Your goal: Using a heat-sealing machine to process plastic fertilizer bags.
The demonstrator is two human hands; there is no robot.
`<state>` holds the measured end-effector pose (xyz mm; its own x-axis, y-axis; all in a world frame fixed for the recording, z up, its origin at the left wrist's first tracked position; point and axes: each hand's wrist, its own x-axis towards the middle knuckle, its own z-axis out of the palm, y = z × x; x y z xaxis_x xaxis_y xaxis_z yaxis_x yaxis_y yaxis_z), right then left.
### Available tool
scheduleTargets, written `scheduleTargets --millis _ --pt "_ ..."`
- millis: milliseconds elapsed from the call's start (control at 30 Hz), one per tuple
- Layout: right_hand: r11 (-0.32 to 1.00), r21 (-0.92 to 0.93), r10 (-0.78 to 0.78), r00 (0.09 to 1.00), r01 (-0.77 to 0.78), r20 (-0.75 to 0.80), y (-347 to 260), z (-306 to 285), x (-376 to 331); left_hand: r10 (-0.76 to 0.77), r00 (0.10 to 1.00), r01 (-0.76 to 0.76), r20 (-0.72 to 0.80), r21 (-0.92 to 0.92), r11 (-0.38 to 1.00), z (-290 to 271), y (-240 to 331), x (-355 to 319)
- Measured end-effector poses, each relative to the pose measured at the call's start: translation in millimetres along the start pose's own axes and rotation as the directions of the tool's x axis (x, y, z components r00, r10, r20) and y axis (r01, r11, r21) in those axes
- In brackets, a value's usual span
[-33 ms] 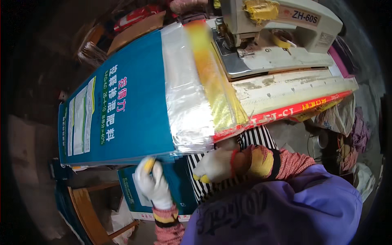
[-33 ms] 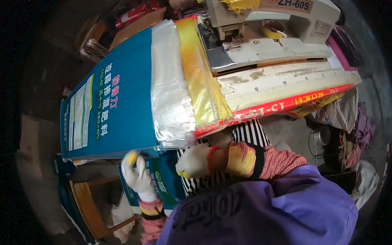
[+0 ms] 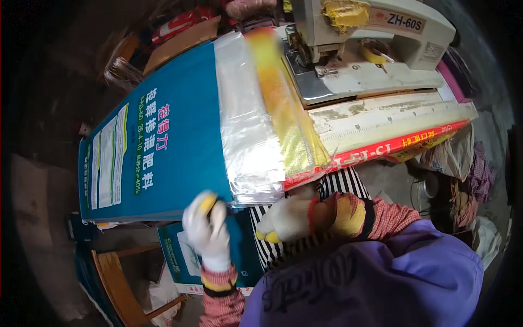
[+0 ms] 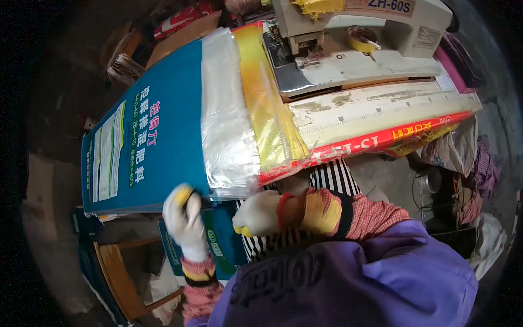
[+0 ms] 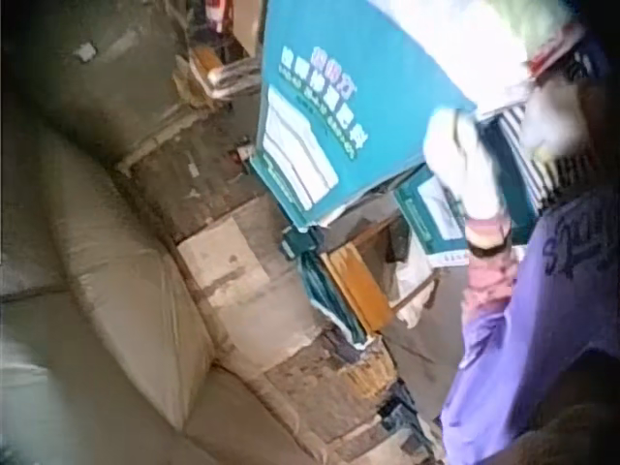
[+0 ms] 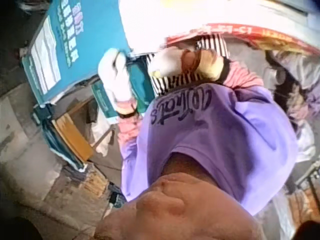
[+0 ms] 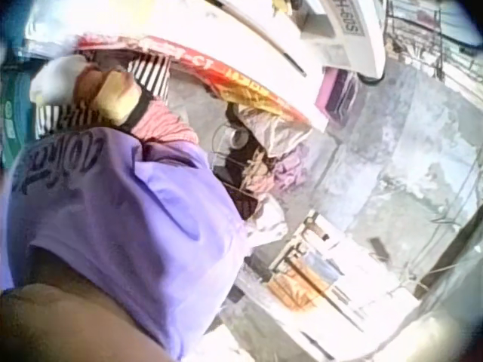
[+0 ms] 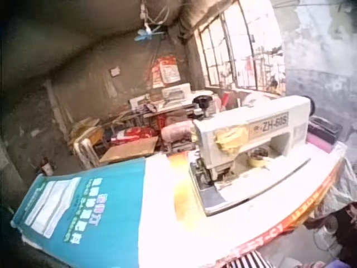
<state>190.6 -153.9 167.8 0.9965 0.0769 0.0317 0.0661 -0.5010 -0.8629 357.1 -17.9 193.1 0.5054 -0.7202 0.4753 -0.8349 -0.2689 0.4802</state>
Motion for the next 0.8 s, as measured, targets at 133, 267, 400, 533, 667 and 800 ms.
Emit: scheduleTargets --millis 133,267,400,533,667,800 --pt "0.989 0.145 0.017 0.98 0.012 -0.198 -16.7 -25.9 -10.3 0.257 0.897 -0.34 0.359 0.189 0.921 36.1 59.7 93.0" --pt "0.804 0.595 0.295 0.856 0.019 -0.425 -18.4 -59.8 -20.2 0.261 0.932 -0.265 0.253 -0.019 0.964 36.5 56.3 100.0" --pt "0.623 0.782 0.559 0.684 0.026 -0.469 -14.9 -89.2 -12.9 0.339 0.895 -0.372 0.289 0.066 0.926 15.4 42.4 78.5" --pt "0.602 0.798 0.587 0.665 0.023 -0.462 -17.7 -101.6 11.4 0.513 0.846 -0.522 0.143 0.031 0.852 -5.6 52.3 73.2" --pt "0.411 0.91 0.663 0.7 -0.047 -0.264 -15.9 -104.6 25.9 0.643 0.687 -0.719 0.338 0.194 0.667 -24.9 63.2 64.5" --pt "0.499 0.838 0.665 0.718 -0.223 -0.205 -5.1 -104.2 38.4 0.627 0.581 -0.764 0.518 0.082 0.64 -33.9 52.5 56.5"
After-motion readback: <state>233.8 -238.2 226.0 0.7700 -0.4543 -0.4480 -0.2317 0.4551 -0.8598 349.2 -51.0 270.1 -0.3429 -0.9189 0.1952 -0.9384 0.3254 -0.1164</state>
